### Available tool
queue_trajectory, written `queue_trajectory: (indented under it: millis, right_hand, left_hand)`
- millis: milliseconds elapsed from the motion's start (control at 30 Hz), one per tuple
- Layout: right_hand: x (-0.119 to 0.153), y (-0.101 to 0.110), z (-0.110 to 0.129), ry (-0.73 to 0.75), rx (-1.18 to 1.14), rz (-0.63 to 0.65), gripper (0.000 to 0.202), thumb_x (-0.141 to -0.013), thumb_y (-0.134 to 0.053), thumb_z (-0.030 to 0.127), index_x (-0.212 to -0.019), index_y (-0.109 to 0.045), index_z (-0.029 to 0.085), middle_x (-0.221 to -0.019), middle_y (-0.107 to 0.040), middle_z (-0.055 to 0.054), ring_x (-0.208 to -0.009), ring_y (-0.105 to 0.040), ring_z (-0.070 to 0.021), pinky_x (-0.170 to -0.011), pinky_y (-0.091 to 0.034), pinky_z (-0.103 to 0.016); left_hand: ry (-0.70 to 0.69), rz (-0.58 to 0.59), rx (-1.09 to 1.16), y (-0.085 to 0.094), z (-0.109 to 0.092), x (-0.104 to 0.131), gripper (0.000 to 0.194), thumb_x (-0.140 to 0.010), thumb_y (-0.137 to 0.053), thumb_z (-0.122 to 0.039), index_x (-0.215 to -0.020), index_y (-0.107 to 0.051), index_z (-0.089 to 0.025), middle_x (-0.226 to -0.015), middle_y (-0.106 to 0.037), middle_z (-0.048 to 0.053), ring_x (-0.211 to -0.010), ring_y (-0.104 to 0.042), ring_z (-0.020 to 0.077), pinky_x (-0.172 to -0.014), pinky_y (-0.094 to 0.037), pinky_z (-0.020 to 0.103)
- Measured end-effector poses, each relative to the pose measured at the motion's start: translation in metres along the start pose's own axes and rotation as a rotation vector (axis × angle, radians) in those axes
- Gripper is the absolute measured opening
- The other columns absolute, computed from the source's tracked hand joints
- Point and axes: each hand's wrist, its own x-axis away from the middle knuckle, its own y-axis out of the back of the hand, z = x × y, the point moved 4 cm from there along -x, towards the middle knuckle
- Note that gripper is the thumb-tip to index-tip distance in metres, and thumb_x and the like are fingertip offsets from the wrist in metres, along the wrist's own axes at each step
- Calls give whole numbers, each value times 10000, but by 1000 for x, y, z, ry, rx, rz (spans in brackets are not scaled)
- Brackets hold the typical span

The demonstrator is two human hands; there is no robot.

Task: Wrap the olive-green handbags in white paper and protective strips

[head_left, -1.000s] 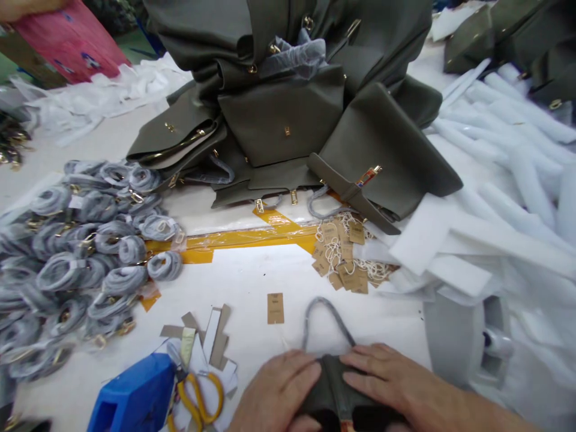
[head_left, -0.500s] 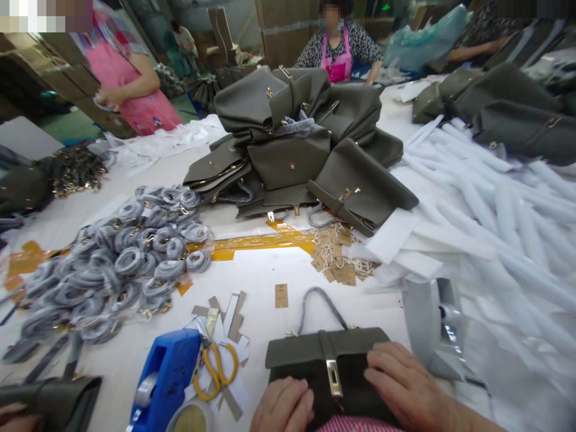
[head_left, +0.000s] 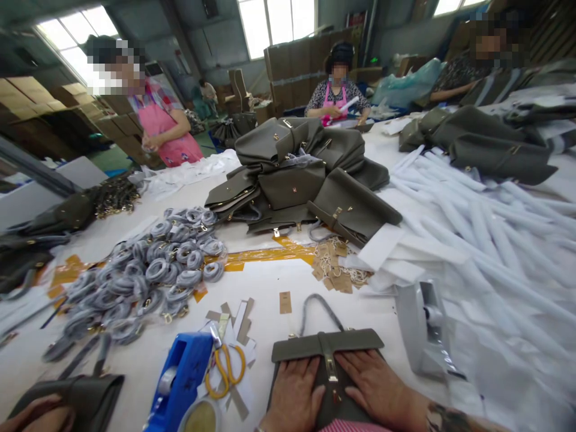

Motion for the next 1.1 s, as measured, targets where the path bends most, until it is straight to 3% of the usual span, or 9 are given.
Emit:
queue_trajectory:
  millis: [133, 233, 367, 533, 633, 700, 800, 967, 1100]
  right_hand:
    - [1, 20, 21, 34, -32, -11, 636, -937, -581, 260, -1553, -431, 216, -1563, -466, -142, -1422, -458, -355, -1183, -371, -560]
    - [-11, 45, 31, 132, -129, -169, 593, -938, -484, 150, -1526, -466, 224, -1530, -517, -119, -1403, -493, -267, -1185, -396, -455]
    - [-57, 75, 4, -24, -375, -357, 436, -990, -445, 248, -1398, -581, 174, -1282, -697, -141, -1183, -652, -250, -1055, -501, -417]
    - [-111, 81, -36, -230, -456, -306, 228, -888, -567, 197, -1076, -689, 158, -915, -745, -84, -872, -679, -233, -820, -506, -348]
    - [-126, 75, -49, -248, -492, -252, 134, -821, -593, 136, -922, -672, 174, -781, -718, -29, -720, -645, -179, -690, -463, -276]
    - [-131, 71, -55, -255, -528, -214, 96, -843, -565, 144, -854, -653, 182, -718, -702, -1, -622, -617, -145, -620, -434, -247]
    - [-131, 72, -56, -271, -551, -203, 127, -874, -529, 162, -821, -642, 186, -703, -693, 4, -600, -606, -135, -611, -427, -242]
    - [-101, 81, -31, -243, -525, -258, 152, -885, -561, 195, -978, -680, 192, -877, -721, -31, -829, -651, -180, -784, -477, -283]
    - [-65, 65, 0, -169, -362, -93, 222, -946, -547, 281, -1072, -708, 196, -1075, -726, -88, -1009, -658, -245, -928, -490, -359]
  left_hand:
    - [39, -25, -14, 1, -4, -4, 571, -986, -442, -575, -1504, -462, -336, -1567, -475, 44, -1478, -378, 317, -1266, -185, 579]
    - [6, -107, -42, -4, -10, -5, 610, -980, -443, -590, -1523, -433, -314, -1569, -470, 65, -1464, -382, 317, -1263, -185, 565]
    - [53, -197, -110, -3, -17, -14, 683, -913, -545, -643, -1422, -564, -188, -1421, -567, 155, -1348, -459, 365, -1224, -240, 558]
    - [136, -204, -121, 3, -18, -35, 746, -728, -789, -634, -1295, -636, -173, -1280, -608, 134, -1224, -509, 363, -1124, -362, 541]
    - [148, -189, -106, 6, -15, -45, 765, -665, -830, -652, -1248, -651, -190, -1275, -607, 126, -1223, -507, 369, -1100, -378, 556]
    - [154, -173, -107, 8, -14, -49, 740, -625, -851, -664, -1175, -681, -200, -1249, -620, 118, -1203, -520, 375, -1076, -398, 564]
    - [147, -138, -106, 12, -16, -55, 677, -597, -868, -665, -1059, -713, -195, -1180, -650, 110, -1163, -551, 372, -1055, -426, 551]
    - [152, -9, -69, 15, -14, -62, 622, -653, -873, -587, -1066, -708, -151, -1082, -702, 119, -1069, -629, 346, -994, -497, 484]
    - [141, 41, -19, 17, -12, -65, 519, -700, -849, -532, -1068, -725, -188, -1122, -718, 104, -1089, -646, 333, -993, -504, 447]
